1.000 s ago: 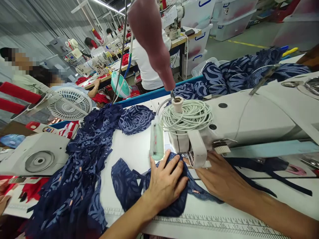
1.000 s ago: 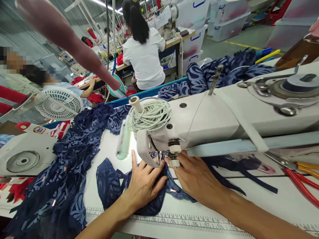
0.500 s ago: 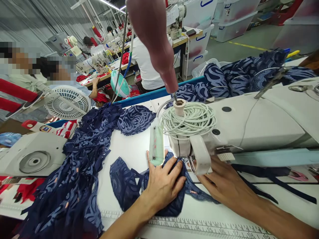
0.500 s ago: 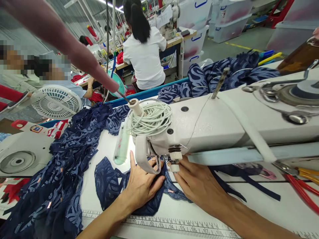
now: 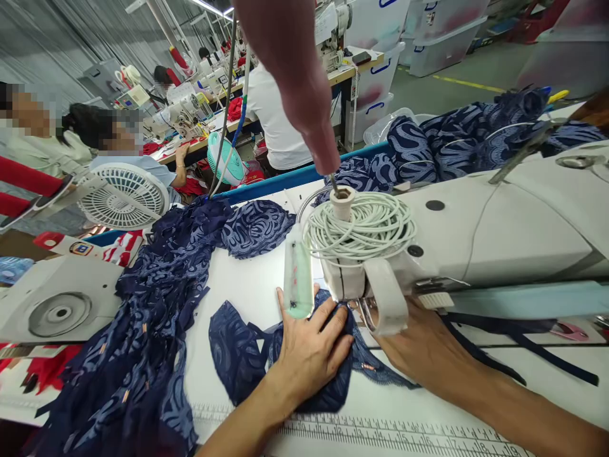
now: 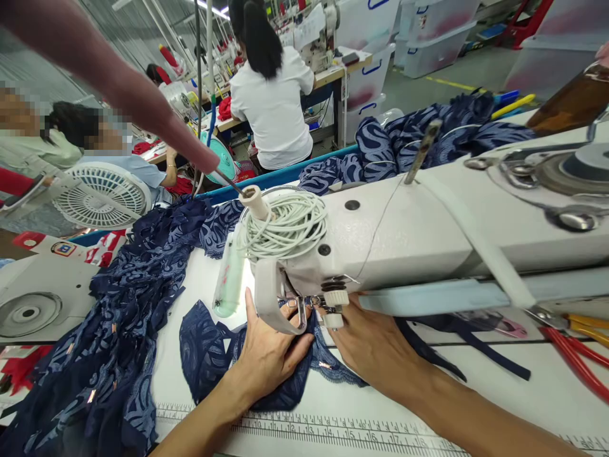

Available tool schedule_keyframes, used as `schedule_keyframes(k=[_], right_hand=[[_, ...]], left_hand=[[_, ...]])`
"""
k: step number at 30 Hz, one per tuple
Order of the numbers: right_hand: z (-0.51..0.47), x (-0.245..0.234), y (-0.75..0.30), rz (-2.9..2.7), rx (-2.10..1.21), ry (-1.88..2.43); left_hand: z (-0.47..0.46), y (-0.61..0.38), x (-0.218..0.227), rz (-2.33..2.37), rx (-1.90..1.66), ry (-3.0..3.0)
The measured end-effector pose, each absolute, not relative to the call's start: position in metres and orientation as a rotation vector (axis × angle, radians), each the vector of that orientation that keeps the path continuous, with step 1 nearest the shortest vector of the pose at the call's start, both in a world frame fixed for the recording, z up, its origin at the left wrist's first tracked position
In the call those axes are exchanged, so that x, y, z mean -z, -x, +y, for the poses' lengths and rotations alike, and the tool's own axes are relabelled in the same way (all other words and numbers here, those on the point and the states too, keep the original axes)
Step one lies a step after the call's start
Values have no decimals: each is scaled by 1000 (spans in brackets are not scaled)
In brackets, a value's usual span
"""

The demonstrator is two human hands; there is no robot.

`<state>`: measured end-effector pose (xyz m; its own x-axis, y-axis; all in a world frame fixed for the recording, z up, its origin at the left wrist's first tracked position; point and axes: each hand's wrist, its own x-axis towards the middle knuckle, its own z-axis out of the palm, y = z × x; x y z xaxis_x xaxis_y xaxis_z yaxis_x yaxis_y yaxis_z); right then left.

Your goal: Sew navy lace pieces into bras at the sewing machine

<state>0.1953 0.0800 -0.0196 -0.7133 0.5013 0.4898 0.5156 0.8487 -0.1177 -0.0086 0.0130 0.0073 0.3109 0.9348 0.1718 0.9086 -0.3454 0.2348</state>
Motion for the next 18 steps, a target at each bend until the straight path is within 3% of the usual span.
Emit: schedule_keyframes(k=[5, 11, 18], right_hand=[[80, 5, -202, -2468, 222, 652], [78, -1, -200, -2458, 59, 669], [82, 4, -206, -2362, 97, 715]], left_hand=[[15, 9, -6, 1746, -454, -2480], [14, 8, -6, 1761, -446, -2477], [17, 10, -3, 1808, -513, -2548]])
